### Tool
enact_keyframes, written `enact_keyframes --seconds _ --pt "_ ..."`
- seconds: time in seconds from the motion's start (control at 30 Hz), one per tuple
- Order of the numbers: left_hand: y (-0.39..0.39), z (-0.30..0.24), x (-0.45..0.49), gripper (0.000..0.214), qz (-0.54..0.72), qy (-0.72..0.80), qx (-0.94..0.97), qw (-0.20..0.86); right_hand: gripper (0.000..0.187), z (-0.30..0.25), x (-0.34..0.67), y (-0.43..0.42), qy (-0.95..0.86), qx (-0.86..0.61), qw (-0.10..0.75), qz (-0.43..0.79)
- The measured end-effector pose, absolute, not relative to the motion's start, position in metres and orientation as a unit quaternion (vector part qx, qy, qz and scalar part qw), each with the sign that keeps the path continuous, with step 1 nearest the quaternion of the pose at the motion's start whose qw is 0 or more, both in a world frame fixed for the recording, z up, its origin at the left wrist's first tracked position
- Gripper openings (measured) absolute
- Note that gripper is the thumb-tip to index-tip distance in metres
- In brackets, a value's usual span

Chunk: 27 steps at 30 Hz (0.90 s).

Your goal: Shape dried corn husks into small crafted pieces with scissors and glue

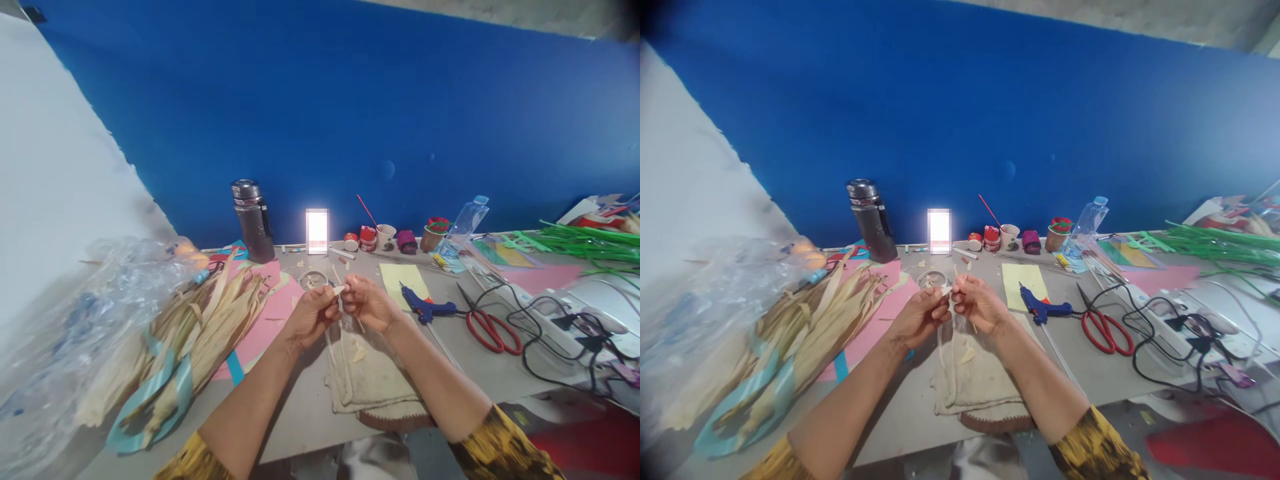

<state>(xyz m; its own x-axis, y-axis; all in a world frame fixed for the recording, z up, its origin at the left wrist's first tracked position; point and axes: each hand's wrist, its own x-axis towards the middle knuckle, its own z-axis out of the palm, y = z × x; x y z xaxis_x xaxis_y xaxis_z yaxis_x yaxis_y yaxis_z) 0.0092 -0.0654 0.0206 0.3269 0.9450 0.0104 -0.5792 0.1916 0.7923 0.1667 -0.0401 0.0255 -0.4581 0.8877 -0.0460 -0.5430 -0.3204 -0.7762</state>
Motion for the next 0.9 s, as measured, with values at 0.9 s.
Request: enact_keyframes --seconds 0.9 --pt "-0.0628 0.0224 0.007 0.042 0.522 0.312 0.419 0.674 0.032 0.029 0.1689 -0.0365 -0.394 -0.244 0.458 0.759"
